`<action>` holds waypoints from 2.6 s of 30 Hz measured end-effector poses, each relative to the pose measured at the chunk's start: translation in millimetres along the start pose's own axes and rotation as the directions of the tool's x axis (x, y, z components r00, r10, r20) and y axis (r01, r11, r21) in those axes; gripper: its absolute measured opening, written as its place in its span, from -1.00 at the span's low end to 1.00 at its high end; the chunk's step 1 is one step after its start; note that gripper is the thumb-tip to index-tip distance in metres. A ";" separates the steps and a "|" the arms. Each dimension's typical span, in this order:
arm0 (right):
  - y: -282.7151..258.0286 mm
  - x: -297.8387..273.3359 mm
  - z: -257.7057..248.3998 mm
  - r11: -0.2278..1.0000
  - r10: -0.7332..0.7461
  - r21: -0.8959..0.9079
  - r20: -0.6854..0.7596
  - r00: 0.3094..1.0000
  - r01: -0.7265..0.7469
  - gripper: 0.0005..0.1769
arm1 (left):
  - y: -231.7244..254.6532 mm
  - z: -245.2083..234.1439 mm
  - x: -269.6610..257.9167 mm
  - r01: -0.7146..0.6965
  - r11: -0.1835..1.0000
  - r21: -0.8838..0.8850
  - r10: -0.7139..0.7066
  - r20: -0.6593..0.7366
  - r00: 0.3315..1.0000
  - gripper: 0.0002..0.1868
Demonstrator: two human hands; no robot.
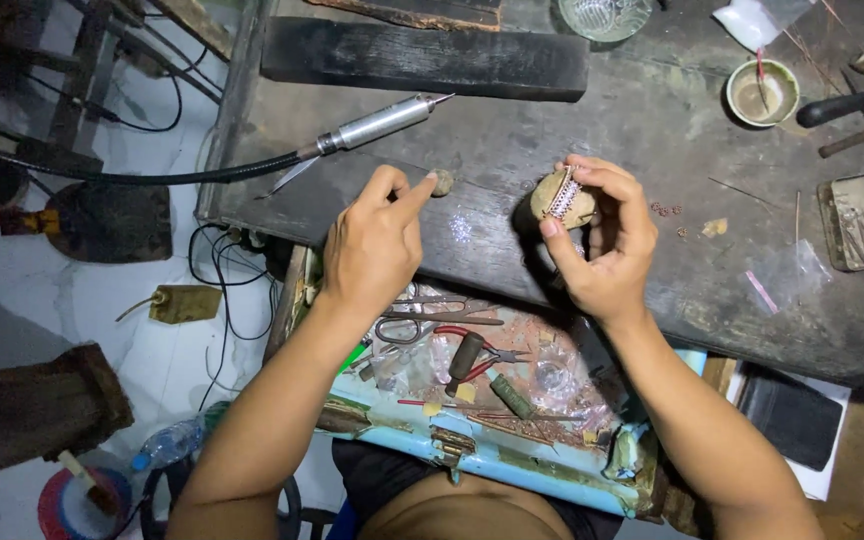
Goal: The person is meticulously setting small stones into a jewelry piece, using their fingers and a small setting tool to position and secure them.
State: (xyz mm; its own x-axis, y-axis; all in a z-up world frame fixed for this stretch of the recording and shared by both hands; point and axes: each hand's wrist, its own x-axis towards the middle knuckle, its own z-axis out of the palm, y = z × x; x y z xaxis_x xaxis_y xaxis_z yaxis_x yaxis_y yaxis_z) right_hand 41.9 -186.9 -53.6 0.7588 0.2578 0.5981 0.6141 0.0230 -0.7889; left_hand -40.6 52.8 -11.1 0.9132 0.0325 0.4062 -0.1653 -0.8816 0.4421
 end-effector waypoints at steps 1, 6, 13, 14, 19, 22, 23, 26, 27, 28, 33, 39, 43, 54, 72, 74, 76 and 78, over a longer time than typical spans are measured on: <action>0.3 0.4 0.5 1.000 0.004 0.003 0.000 1.000 -0.004 -0.55 | 1.6 -2.5 1.8 0.002 1.000 0.002 -0.002 0.004 1.000 -0.70; 3.1 -0.5 0.6 1.000 -0.014 0.015 0.015 1.000 0.013 -0.52 | 5.3 -11.0 2.7 0.073 0.995 0.071 -0.084 0.164 0.983 -0.59; -0.9 1.4 1.8 1.000 -0.002 -0.021 0.018 1.000 0.003 -0.53 | -10.8 21.2 -23.4 -0.025 0.999 0.043 0.028 -0.065 0.998 -0.66; 0.6 2.0 1.6 1.000 -0.007 -0.015 0.015 1.000 0.007 -0.53 | -9.0 23.1 -25.7 -0.040 0.999 0.020 0.041 -0.067 0.997 -0.69; 1.2 -0.6 1.7 1.000 -0.005 -0.008 0.015 1.000 0.005 -0.53 | -2.3 23.7 -31.3 -0.051 0.999 -0.009 0.051 -0.028 0.998 -0.73; 2.7 -1.1 2.6 1.000 -0.006 -0.004 0.015 1.000 0.006 -0.52 | -5.6 24.4 -30.3 -0.064 0.998 -0.028 0.064 -0.018 0.998 -0.75; 2.9 -1.1 2.7 1.000 -0.010 -0.005 0.014 1.000 0.010 -0.52 | -5.8 24.9 -29.5 -0.065 0.997 -0.036 0.065 -0.012 0.998 -0.76; 4.2 -1.5 2.3 1.000 -0.013 -0.002 0.017 1.000 0.013 -0.49 | -5.9 25.3 -27.5 -0.073 0.997 -0.040 0.072 -0.007 0.997 -0.77; 4.6 -1.8 2.4 1.000 -0.012 0.004 0.019 1.000 0.012 -0.46 | -5.9 24.9 -26.9 -0.081 0.996 -0.035 0.081 -0.009 0.997 -0.78; 4.8 -2.4 3.0 1.000 -0.011 0.004 0.020 1.000 0.011 -0.46 | -4.6 23.3 -25.8 -0.080 0.996 -0.036 0.080 -0.008 0.997 -0.78; 5.5 -2.0 3.5 0.999 0.011 0.032 0.001 1.000 -0.011 -0.41 | -1.3 19.3 -20.5 -0.088 0.993 -0.077 0.087 -0.013 0.996 -0.78; 6.4 -4.2 2.0 0.997 0.032 0.068 0.004 0.999 -0.032 -0.36 | -1.1 18.0 -19.7 -0.091 0.994 -0.069 0.091 0.006 0.996 -0.79; 0.9 -2.6 5.6 0.998 0.041 0.042 0.009 0.999 -0.041 -0.40 | 0.3 18.6 -19.7 -0.084 0.994 -0.069 0.085 0.021 0.996 -0.79; -1.6 -1.9 5.6 0.998 0.038 0.058 0.014 0.999 -0.038 -0.43 | 5.8 13.3 -16.0 -0.050 0.996 -0.073 0.056 0.089 0.994 -0.81; -3.9 -1.2 4.3 0.997 0.002 0.071 -0.011 1.000 -0.001 -0.52 | 61.0 17.5 0.4 0.060 0.783 -0.619 -0.138 -0.079 0.987 -0.74; -7.5 -0.6 5.1 0.998 -0.001 0.059 -0.006 1.000 0.002 -0.54 | 64.4 26.4 1.1 0.068 0.765 -0.641 -0.166 -0.094 0.982 -0.73; -7.3 3.1 5.4 0.999 -0.017 0.042 -0.014 1.000 0.018 -0.55 | 65.4 34.7 4.0 0.057 0.748 -0.661 -0.176 -0.114 0.978 -0.73; -7.5 0.2 4.6 0.998 0.007 0.055 -0.012 1.000 -0.007 -0.54 | 66.3 42.4 0.5 0.049 0.703 -0.709 -0.199 -0.131 0.971 -0.72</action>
State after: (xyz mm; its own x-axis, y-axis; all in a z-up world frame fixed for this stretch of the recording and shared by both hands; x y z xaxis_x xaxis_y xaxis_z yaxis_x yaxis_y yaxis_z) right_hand 36.4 -182.5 -48.2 0.7659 0.2464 0.5938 0.5961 0.0739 -0.7995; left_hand -35.2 -25.6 -15.5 0.8712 0.2684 0.4111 -0.3360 -0.2844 0.8979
